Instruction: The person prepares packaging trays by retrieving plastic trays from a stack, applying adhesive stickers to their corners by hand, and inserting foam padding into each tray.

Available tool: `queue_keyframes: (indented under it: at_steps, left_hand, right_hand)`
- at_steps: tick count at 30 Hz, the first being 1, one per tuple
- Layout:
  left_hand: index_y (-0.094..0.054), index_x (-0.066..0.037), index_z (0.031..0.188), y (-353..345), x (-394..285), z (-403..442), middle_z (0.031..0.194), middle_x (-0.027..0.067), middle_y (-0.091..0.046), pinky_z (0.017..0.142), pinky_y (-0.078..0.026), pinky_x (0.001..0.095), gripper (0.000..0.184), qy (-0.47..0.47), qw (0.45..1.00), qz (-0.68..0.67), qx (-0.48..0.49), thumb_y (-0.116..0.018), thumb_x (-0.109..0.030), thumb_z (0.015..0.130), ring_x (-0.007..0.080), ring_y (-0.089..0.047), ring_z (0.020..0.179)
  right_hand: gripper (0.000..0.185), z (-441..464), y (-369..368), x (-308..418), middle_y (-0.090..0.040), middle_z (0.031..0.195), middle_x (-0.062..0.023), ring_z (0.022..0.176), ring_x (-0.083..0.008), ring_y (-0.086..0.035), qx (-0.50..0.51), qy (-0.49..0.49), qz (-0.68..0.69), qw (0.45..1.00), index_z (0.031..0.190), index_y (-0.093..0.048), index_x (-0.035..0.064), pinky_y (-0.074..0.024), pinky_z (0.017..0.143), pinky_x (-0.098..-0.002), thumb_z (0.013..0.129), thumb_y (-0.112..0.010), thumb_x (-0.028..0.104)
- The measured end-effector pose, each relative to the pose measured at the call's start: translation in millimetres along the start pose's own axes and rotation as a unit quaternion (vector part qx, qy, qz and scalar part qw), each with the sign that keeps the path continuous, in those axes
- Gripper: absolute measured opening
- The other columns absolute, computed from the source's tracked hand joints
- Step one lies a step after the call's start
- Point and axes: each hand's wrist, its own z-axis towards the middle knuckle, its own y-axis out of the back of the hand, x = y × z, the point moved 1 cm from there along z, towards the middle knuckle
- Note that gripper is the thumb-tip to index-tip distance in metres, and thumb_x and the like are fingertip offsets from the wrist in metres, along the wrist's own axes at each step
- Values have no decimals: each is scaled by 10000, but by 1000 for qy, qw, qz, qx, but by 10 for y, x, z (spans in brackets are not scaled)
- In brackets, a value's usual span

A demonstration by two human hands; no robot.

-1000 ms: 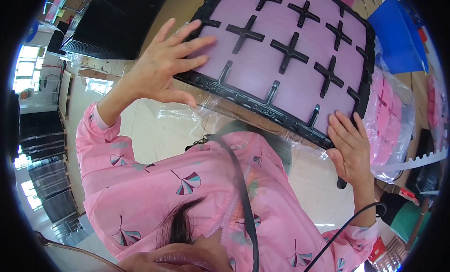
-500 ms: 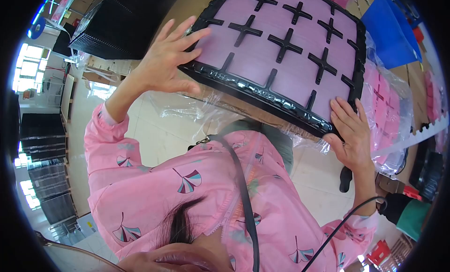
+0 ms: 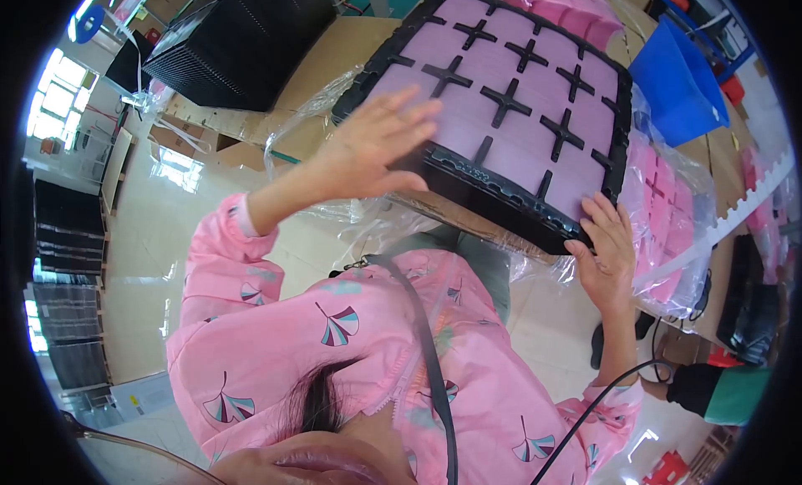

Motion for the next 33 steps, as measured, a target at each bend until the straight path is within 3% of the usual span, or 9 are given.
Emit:
queue_keyframes:
  at_steps: [9,15,17,18,19,22,23,26,33]
  left_hand:
    - [-592,-52,999,-223,-178,301,1028,67,-614,784,-480,312,296,-32,982,23,-183,-587,-140,716,218,-595,944]
    - [-607,-63,934,500,238,504,928,77,-640,713,-510,320,335,-16,937,25,-347,-628,12,608,246,-628,834]
    - [-620,-69,958,825,431,387,863,98,-644,675,-505,292,268,67,916,12,-394,-681,-57,698,259,-635,793]
    - [-629,-53,929,993,516,293,796,101,-640,638,-489,275,203,119,893,-42,-432,-689,-104,741,198,-634,737]
    - [-611,-37,873,1204,632,201,733,121,-609,525,-465,307,203,147,867,-28,-475,-698,-169,745,258,-604,590]
    - [-607,-12,824,1777,1036,-187,658,96,-574,596,-423,313,335,242,802,23,-546,-664,-341,789,179,-497,591]
    - [-616,-18,823,1921,1235,-352,689,47,-600,585,-414,290,329,309,772,-30,-555,-666,-343,796,143,-488,592]
    - [-611,8,987,2236,1913,-708,933,42,-625,737,-472,241,337,165,674,-321,-645,-711,-229,771,124,-579,818]
    - [-534,60,1033,2382,3112,-1235,961,138,-601,672,-546,394,320,330,401,-362,-774,-673,-97,792,243,-624,805]
  right_hand:
    - [237,237,342,321,-565,1086,-190,1107,-369,-495,-58,67,-65,994,918,-548,-38,-294,998,-471,737,-620,98]
    - [409,639,547,590,-382,1328,-225,1250,-367,-344,-370,70,-39,925,1207,-439,-38,-244,1035,-430,854,-542,141]
    - [447,654,492,560,-343,1365,-203,1276,-345,-310,-430,72,-20,900,1275,-365,-34,-218,1047,-419,887,-497,144]
    - [443,636,415,501,-342,1365,-204,1276,-342,-311,-396,51,-18,917,1276,-366,-33,-219,1048,-419,887,-494,137]
    - [440,627,328,443,-342,1366,-205,1277,-340,-311,-360,26,-17,933,1276,-367,-32,-220,1048,-419,886,-491,130]
    - [413,555,125,385,-386,1336,-208,1247,-346,-358,-255,-6,-27,966,1251,-406,-27,-250,1037,-419,865,-504,79]
    - [401,520,82,344,-402,1323,-209,1236,-352,-372,-223,-5,-42,974,1238,-421,-27,-260,1032,-418,858,-509,68]
    - [356,428,-42,246,-440,1290,-209,1207,-369,-405,-175,-13,-55,983,1189,-464,-31,-285,1019,-419,845,-516,44]
    - [261,479,-143,316,-461,1265,-214,1189,-382,-421,-133,-21,-59,989,1081,-514,-48,-310,1004,-425,833,-526,29]
